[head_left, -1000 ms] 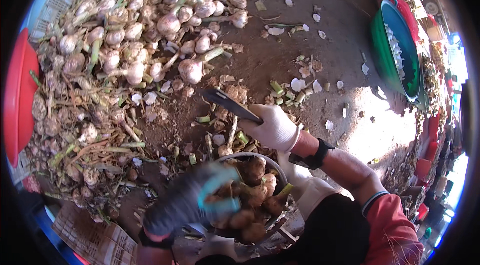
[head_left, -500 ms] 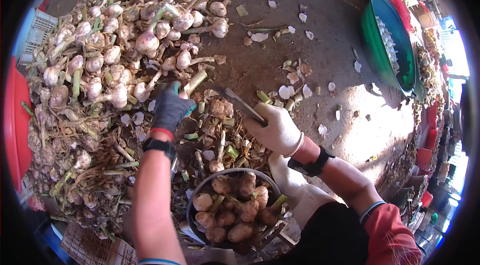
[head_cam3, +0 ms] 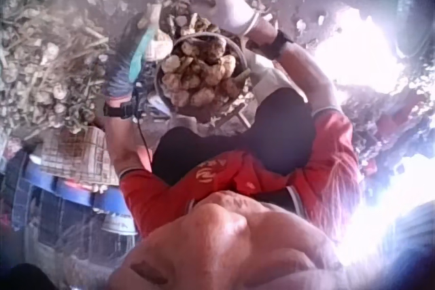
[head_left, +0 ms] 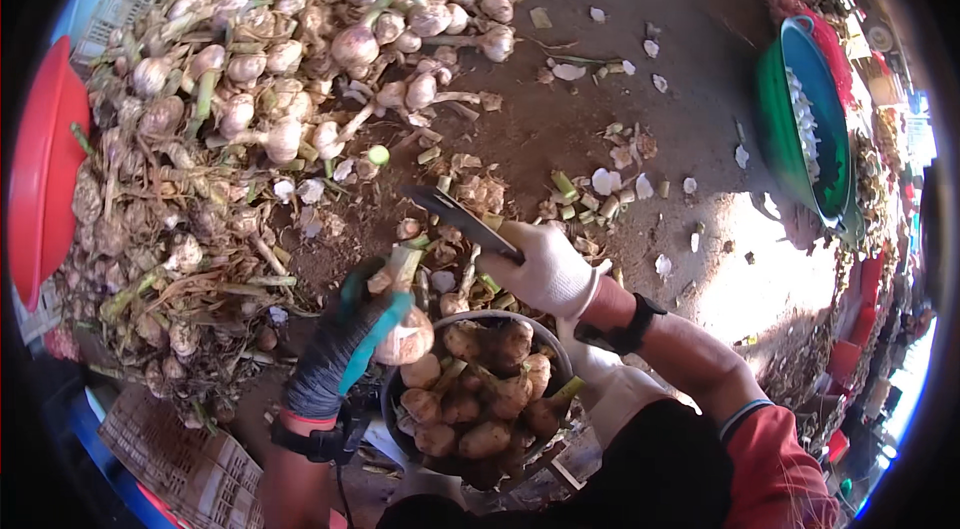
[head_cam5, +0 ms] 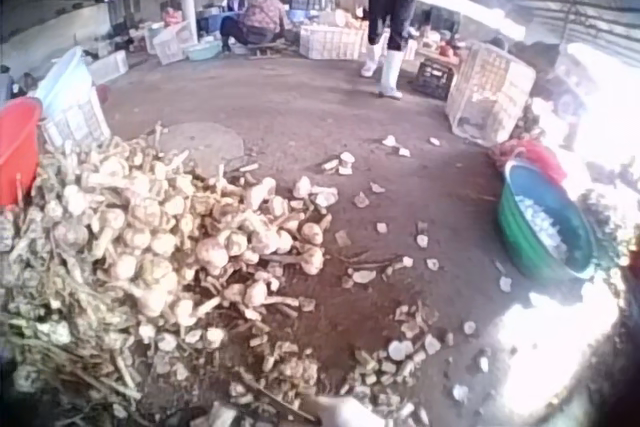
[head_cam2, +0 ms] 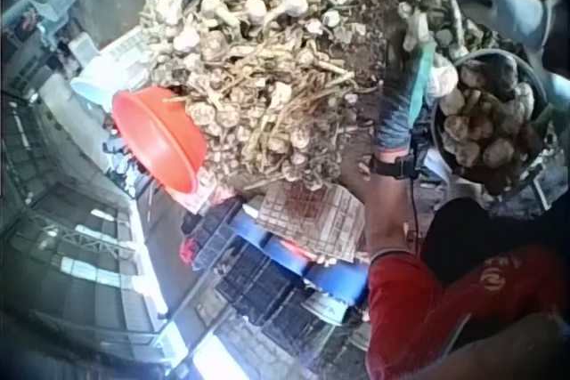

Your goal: The person sorts through a pile of garlic, picking up individual bulbs and trimming the roots and stalks with a knife. Each trimmed bulb is then placed into a metal bowl, while the person occasionally moves debris aside to reach more garlic.

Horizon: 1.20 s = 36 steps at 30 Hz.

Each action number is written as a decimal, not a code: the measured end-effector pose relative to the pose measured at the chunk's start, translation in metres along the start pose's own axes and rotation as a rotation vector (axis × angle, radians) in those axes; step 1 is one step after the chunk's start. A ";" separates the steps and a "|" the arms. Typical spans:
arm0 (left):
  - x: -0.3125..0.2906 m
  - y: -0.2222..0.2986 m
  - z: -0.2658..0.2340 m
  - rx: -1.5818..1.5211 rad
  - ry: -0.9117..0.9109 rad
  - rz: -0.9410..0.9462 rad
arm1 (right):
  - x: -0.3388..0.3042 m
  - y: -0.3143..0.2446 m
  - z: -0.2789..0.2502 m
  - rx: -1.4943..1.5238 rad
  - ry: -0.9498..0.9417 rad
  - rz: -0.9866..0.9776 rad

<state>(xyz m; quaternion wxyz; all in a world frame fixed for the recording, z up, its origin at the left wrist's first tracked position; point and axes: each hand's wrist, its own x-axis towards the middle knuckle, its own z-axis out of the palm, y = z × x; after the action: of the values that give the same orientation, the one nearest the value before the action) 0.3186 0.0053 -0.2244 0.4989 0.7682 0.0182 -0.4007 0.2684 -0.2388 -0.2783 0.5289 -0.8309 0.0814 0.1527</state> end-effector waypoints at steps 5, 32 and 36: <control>-0.020 -0.012 0.027 -0.444 -0.143 0.134 | -0.002 -0.031 0.017 0.366 -0.113 0.025; -0.062 -0.154 0.019 0.987 0.463 0.853 | -0.029 -0.049 0.018 -0.377 -0.241 -0.549; -0.065 -0.133 0.026 0.708 0.355 0.553 | -0.028 -0.037 0.020 -0.345 -0.279 -0.525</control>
<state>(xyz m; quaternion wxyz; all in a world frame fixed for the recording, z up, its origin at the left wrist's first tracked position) 0.2023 0.0758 -0.2884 0.2836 0.9235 -0.2394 -0.0973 0.2501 -0.2058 -0.2451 0.4078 -0.8718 -0.2353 0.1351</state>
